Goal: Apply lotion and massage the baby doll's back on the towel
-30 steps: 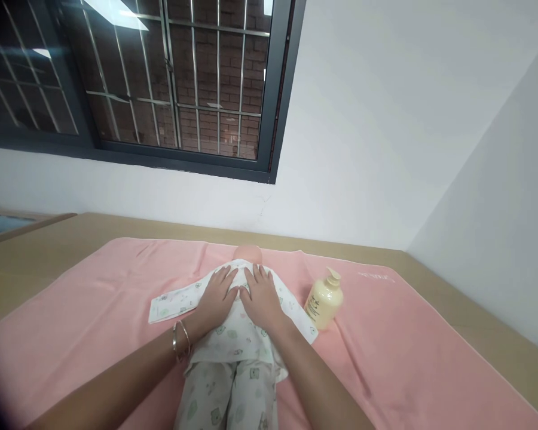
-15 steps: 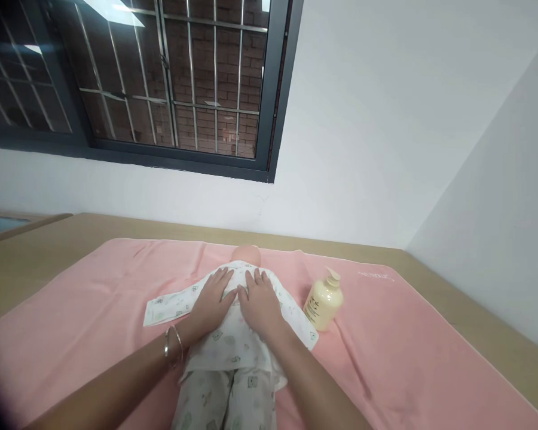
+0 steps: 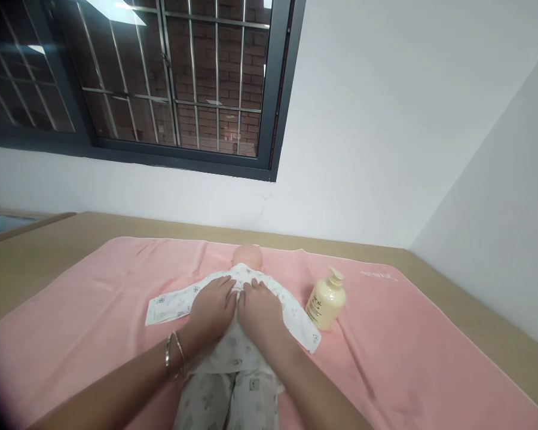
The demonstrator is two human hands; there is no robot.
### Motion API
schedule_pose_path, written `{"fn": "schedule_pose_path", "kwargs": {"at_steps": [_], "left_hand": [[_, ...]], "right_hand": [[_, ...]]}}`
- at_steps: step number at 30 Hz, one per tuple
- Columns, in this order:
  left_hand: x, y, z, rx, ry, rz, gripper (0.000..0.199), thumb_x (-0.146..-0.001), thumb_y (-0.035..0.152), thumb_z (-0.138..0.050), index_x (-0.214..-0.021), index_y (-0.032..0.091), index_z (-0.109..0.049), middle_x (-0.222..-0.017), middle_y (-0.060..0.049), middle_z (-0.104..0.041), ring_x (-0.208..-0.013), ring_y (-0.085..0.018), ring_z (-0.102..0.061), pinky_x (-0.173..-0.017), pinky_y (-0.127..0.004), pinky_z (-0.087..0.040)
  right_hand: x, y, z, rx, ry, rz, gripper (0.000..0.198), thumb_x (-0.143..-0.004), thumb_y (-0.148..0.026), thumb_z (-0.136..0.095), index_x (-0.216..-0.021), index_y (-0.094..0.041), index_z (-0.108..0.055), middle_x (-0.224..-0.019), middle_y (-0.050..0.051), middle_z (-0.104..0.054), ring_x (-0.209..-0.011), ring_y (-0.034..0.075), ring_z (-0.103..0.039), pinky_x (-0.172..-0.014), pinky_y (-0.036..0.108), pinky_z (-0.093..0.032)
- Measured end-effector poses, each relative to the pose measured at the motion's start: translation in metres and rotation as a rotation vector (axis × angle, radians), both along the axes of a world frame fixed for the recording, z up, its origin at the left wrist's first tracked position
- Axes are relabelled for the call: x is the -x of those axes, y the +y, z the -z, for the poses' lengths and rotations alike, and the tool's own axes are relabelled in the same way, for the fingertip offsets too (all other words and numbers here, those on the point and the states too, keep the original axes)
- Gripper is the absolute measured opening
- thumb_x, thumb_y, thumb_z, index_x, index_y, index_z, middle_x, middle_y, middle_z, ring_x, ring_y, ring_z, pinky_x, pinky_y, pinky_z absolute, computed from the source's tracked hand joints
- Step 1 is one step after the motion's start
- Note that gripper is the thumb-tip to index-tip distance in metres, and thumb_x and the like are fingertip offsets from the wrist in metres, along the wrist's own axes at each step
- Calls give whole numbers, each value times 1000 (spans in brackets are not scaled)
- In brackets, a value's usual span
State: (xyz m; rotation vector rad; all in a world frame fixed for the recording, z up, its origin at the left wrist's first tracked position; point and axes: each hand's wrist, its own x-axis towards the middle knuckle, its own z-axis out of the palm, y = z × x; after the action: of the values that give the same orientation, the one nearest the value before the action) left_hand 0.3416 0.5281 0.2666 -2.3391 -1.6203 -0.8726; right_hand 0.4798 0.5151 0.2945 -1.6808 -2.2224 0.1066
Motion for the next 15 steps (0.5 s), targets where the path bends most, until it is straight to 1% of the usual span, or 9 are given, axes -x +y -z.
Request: {"fn": "schedule_pose_path", "kwargs": {"at_steps": [1,3,5,6,8,10,12,14,15], "left_hand": [[2,4,2,23,-25,-29,33,-89,25,-44,-114,13,-62,-121,-14,-63,-115,-30,-56,-100,-46,-44],[5,14,7,96,-50,-50,45,-89,30,-45,-128,9,-54,-134,-16,-55,-127,-32,-47,-106,-48,-37],[7,21,11,177,-59,-32,52,-92,34,-42,-136,7,-46,-144,-17,-45,-136,-33,-36,-111,-50,-31],[7,23,12,209,-59,-16,54,-93,35,-40,-138,7,-43,-147,-16,-41,-138,-33,-32,-111,-51,-30],[5,22,11,228,-57,-5,52,-94,34,-37,-139,9,-42,-148,-16,-38,-140,-33,-29,-111,-56,-26],[1,14,7,182,-41,-10,45,-95,28,-35,-136,14,-47,-146,-14,-43,-137,-32,-35,-111,-63,-18],[-3,2,0,94,-7,-3,39,-93,20,-35,-127,19,-55,-138,-11,-53,-130,-31,-45,-110,-69,-6],[-6,-10,-6,16,27,22,35,-90,15,-38,-116,21,-62,-124,-9,-64,-119,-29,-54,-109,-70,3],[-7,-15,-9,-6,39,37,32,-89,15,-41,-110,21,-64,-116,-9,-67,-113,-28,-58,-109,-69,4]], "right_hand": [[-3,5,1,15,26,30,41,-96,-29,-30,-119,-19,-62,-125,10,-60,-119,26,-52,-98,38,-41],[-10,19,8,35,67,61,47,-97,-39,-31,-130,-16,-55,-134,11,-54,-126,27,-46,-101,40,-39],[-15,33,17,41,93,47,57,-96,-44,-32,-142,-11,-41,-146,12,-40,-137,28,-32,-110,41,-30],[-17,38,21,40,101,27,61,-97,-45,-31,-145,-9,-35,-149,12,-34,-140,28,-26,-113,41,-25],[-18,43,26,31,103,-17,61,-98,-44,-29,-147,-8,-31,-153,11,-27,-143,27,-19,-116,41,-18],[-16,41,26,16,88,-31,59,-98,-41,-28,-148,-9,-30,-153,11,-25,-143,27,-17,-116,42,-17],[-11,32,21,3,45,-29,56,-99,-36,-26,-147,-7,-31,-152,13,-28,-142,28,-21,-115,43,-19],[-4,17,13,-5,-32,-52,52,-98,-27,-28,-144,-5,-37,-148,15,-34,-140,28,-27,-114,42,-21],[-1,10,9,-6,-81,-72,50,-96,-23,-30,-142,-5,-41,-146,16,-38,-138,29,-31,-114,41,-23]]}}
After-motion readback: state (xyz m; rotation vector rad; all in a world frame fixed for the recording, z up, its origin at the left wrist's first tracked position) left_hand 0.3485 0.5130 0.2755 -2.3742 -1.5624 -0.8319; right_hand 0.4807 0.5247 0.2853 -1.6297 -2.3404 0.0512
